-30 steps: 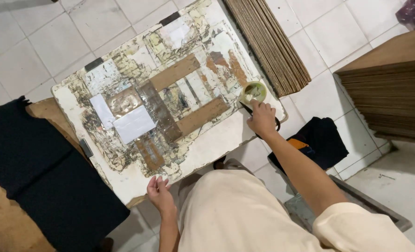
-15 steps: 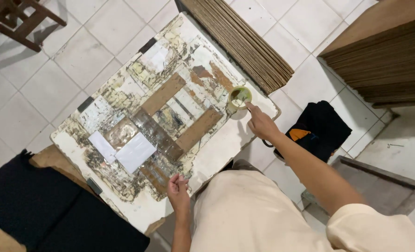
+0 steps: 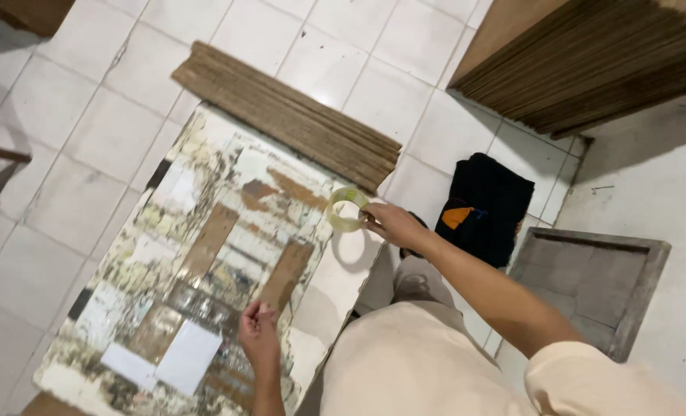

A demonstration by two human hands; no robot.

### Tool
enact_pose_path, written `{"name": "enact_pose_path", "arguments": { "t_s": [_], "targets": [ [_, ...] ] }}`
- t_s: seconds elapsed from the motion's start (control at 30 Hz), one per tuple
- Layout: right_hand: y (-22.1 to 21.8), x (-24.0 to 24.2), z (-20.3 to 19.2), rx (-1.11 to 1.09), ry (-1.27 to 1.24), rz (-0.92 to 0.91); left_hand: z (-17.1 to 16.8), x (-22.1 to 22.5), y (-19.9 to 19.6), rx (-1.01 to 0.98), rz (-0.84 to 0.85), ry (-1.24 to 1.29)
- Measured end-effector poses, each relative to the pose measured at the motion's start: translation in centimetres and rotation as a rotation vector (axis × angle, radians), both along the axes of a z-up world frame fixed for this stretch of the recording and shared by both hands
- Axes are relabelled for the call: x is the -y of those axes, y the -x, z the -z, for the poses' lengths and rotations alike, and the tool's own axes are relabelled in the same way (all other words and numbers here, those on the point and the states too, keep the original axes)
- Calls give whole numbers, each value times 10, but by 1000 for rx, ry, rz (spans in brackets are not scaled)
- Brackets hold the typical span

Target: Mark patterns on fabric, cut fabric with scissors, and prepare cardboard sheets with tape.

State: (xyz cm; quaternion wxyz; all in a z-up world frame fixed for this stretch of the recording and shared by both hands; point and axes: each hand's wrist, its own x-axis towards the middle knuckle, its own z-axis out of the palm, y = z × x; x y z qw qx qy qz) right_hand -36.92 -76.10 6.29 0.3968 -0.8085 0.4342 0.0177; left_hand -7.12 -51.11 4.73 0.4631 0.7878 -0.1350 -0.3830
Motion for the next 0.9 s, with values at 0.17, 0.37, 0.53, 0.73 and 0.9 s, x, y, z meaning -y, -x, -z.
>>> {"name": "enact_pose_path", "arguments": {
  "t_s": [0.17,0.37,0.53,0.73,0.9],
  "targets": [
    [136,67,-14,230,-90,550,-33,106,78,52,150,-394],
    [348,217,-11,293,-11,1000,60,189,193,452,372,-349],
    [498,326,-7,335,-17,1153,167,214,236,531,347,-861],
    [539,376,-47,418,-119,1019,47,331,328,810,304,-755],
    [513,380,-99,461,-280,821,-111,497,438,463,718,84]
  ]
}}
